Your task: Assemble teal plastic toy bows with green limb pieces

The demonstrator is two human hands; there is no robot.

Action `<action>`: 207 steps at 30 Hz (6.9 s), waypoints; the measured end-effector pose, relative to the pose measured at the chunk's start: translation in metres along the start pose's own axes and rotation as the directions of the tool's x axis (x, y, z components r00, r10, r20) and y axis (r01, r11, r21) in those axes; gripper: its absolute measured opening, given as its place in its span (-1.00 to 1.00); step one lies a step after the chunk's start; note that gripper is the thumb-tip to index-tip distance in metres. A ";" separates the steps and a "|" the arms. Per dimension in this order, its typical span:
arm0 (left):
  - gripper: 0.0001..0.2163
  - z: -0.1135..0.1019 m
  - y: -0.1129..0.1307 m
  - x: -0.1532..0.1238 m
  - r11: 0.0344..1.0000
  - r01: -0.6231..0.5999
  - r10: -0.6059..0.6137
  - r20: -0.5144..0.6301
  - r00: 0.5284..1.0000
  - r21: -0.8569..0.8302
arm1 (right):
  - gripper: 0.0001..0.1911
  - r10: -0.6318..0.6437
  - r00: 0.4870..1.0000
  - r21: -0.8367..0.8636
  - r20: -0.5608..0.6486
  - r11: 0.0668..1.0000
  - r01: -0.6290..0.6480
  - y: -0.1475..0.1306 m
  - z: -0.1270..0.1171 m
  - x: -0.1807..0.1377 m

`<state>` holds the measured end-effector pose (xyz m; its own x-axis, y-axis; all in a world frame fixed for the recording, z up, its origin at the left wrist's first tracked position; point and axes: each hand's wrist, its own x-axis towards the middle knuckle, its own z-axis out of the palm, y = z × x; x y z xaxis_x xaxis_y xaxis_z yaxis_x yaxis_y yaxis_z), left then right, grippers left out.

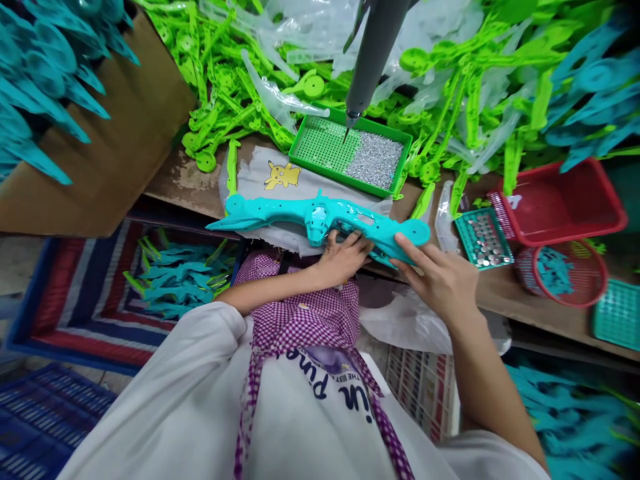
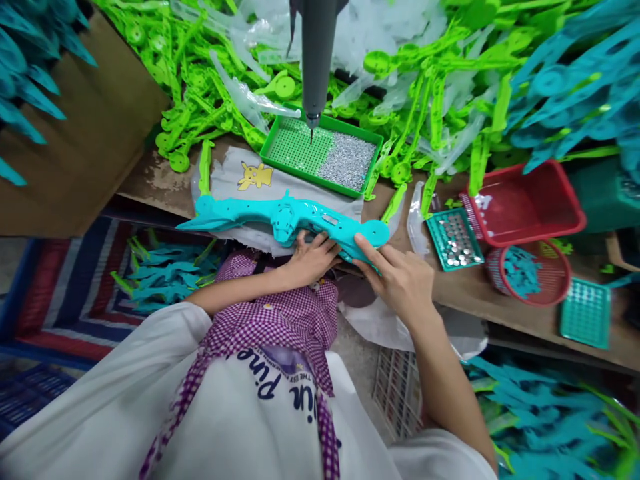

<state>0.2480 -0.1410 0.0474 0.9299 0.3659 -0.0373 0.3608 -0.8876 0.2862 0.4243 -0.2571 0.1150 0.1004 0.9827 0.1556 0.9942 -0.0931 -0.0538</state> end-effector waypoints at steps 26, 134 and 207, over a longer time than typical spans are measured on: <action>-0.59 0.015 -0.037 -0.024 0.970 -0.239 0.225 -0.192 0.955 -0.052 | -0.41 0.112 0.956 0.467 0.273 0.853 -0.233 0.010 0.015 0.008; -0.66 -0.076 -0.177 -0.017 0.970 0.055 -0.035 0.085 0.996 -0.237 | -0.61 0.421 0.891 0.330 -0.171 0.877 -0.350 -0.032 0.050 -0.016; -0.75 -0.076 -0.166 -0.018 0.911 0.129 -0.065 0.174 0.983 -0.391 | -0.49 0.497 0.853 0.987 -0.161 0.078 0.141 -0.071 0.075 0.286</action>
<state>0.1662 0.0212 0.0737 0.9029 0.3683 -0.2216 0.4208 -0.6524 0.6303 0.3799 0.0430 0.0895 0.5859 0.7659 0.2647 0.0541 0.2890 -0.9558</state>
